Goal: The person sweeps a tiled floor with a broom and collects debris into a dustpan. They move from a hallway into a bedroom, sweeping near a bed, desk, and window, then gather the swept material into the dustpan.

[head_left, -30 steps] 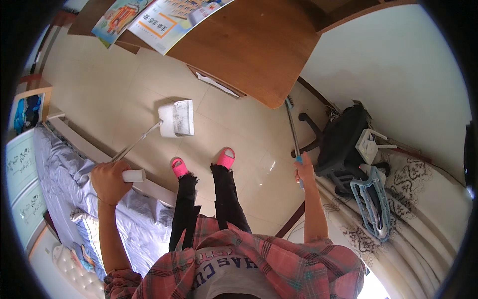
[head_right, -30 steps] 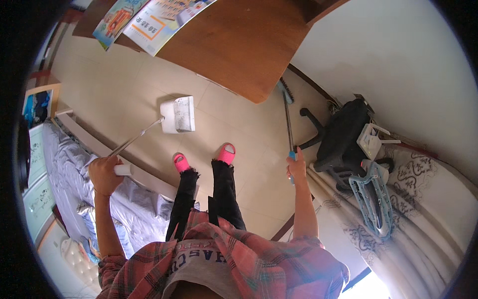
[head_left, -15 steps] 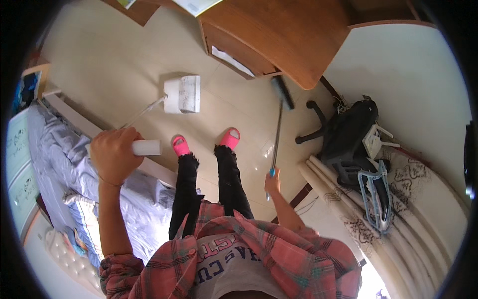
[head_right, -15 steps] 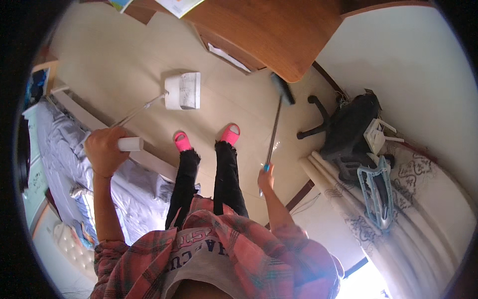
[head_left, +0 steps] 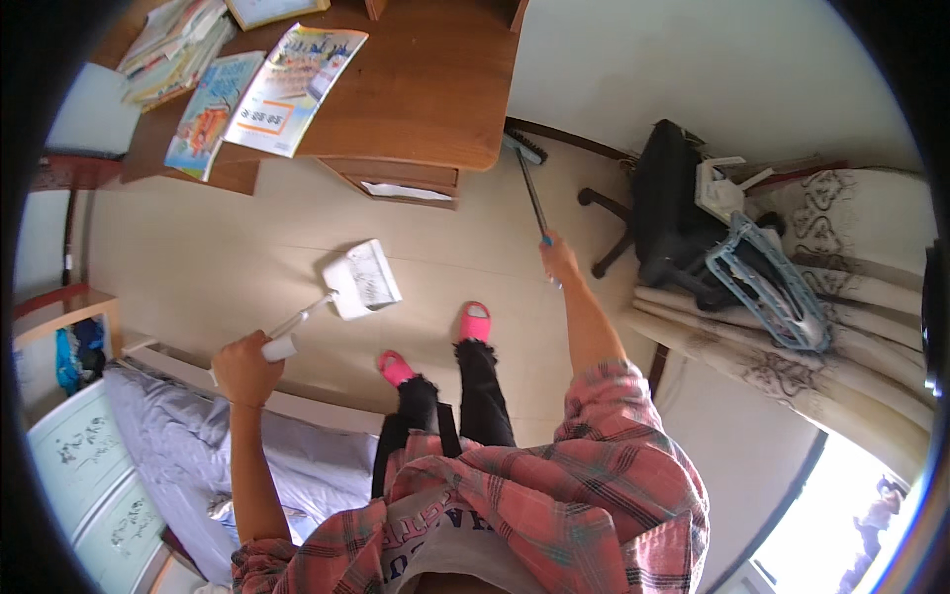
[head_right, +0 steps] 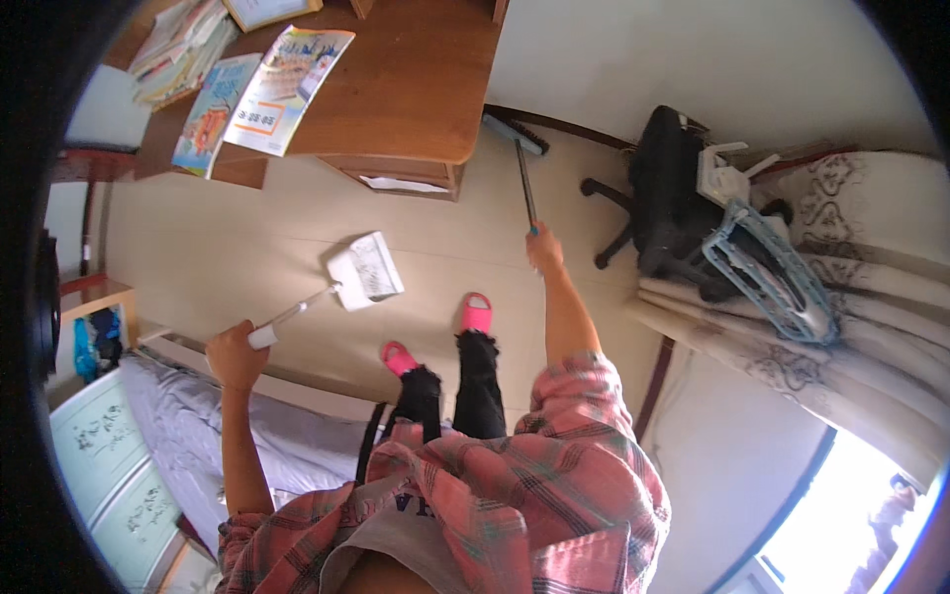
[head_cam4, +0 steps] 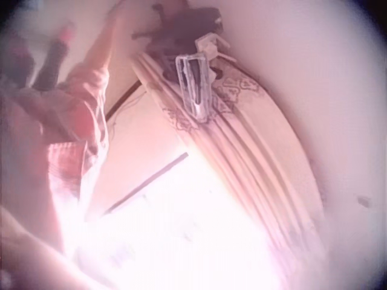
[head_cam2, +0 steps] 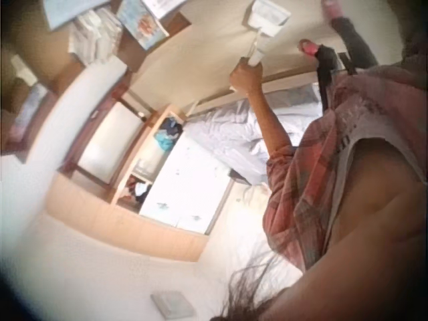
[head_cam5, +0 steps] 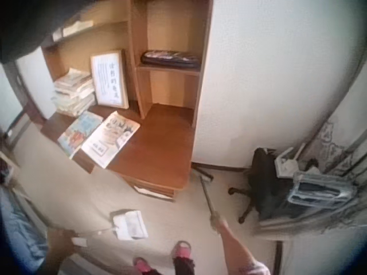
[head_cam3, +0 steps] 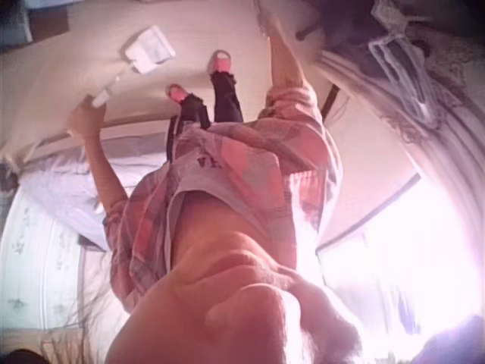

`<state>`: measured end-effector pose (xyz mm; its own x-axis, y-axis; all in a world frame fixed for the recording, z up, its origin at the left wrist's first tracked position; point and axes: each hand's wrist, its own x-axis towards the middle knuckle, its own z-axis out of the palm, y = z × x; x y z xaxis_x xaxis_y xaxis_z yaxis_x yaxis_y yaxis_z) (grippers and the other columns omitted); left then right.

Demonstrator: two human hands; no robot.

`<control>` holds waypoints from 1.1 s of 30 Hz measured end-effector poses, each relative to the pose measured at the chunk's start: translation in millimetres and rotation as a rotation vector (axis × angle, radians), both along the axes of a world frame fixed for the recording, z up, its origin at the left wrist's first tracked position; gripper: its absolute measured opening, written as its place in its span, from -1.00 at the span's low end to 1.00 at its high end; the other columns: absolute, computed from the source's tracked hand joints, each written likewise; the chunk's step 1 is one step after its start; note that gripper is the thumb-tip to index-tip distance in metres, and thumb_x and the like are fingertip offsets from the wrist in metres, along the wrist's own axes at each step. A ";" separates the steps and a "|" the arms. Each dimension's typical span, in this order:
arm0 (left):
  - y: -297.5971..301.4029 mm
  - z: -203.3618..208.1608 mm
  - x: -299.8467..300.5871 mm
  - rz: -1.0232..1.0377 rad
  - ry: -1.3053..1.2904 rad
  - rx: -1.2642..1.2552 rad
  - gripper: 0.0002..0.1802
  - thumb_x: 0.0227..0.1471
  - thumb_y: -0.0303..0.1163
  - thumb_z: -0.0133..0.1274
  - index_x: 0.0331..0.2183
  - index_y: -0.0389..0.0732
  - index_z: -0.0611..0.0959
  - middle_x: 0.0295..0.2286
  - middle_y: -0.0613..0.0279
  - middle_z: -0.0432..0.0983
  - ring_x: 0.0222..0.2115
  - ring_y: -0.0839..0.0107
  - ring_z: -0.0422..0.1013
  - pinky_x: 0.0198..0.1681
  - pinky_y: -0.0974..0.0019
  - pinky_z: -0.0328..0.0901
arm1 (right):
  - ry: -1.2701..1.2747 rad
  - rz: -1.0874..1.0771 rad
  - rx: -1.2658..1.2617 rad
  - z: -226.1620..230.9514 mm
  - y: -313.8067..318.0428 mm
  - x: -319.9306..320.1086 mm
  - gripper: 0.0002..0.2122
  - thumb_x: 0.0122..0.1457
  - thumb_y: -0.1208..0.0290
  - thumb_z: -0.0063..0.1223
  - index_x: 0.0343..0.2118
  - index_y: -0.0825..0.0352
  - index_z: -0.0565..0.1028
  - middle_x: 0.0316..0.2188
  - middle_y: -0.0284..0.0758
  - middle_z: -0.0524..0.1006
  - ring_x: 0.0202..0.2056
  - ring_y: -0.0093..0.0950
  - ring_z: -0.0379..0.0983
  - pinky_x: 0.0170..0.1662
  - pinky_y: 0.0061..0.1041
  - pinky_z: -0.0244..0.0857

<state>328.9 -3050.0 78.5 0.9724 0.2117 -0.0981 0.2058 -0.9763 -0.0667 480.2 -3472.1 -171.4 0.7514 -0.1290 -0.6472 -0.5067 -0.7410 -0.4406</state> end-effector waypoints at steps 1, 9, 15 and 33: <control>-0.9 0.4 2.7 -0.026 -0.001 -0.004 -0.90 -0.50 -0.32 0.07 -0.74 -0.09 0.50 -0.76 0.19 0.38 -0.70 0.21 0.34 -0.62 0.25 0.23 | -0.016 0.021 -0.023 -31.2 -8.1 14.2 -0.65 0.01 0.39 -0.23 -0.07 0.17 0.18 -0.72 -0.23 0.40 -0.72 -0.39 0.36 -0.68 -0.41 0.23; 3.5 2.0 7.3 0.012 0.010 0.061 -0.90 -0.49 -0.33 0.06 -0.76 -0.10 0.49 -0.76 0.19 0.39 -0.71 0.20 0.34 -0.63 0.23 0.24 | 0.347 0.357 -0.240 -34.7 -33.3 -159.0 -0.45 0.00 0.35 -0.32 0.08 0.03 -0.19 -0.32 -0.08 0.39 -0.30 -0.17 0.35 -0.28 -0.25 0.25; 1.8 -0.7 16.6 -0.014 -0.023 0.044 -0.88 -0.47 -0.32 0.06 -0.76 -0.11 0.48 -0.76 0.19 0.38 -0.71 0.21 0.34 -0.64 0.25 0.23 | 0.285 0.136 -0.072 118.7 -109.0 -167.4 -0.58 -0.01 0.30 -0.18 -0.03 -0.06 0.11 -0.53 -0.11 0.43 -0.46 -0.21 0.39 -0.46 -0.27 0.26; -1.6 -1.0 1.1 -0.023 -0.013 -0.015 -0.91 -0.48 -0.34 0.04 -0.75 -0.10 0.48 -0.76 0.21 0.38 -0.72 0.24 0.34 -0.64 0.27 0.22 | 0.279 0.032 -0.407 -52.5 -33.4 -229.4 -0.53 0.03 0.13 -0.40 0.04 -0.08 -0.11 -0.64 -0.15 0.42 -0.63 -0.25 0.39 -0.60 -0.31 0.26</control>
<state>330.0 -3051.7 77.5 0.9783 0.1877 -0.0880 0.1839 -0.9817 -0.0497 250.8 -3505.6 -223.9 0.5646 -0.3929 -0.7259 -0.5384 -0.8419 0.0370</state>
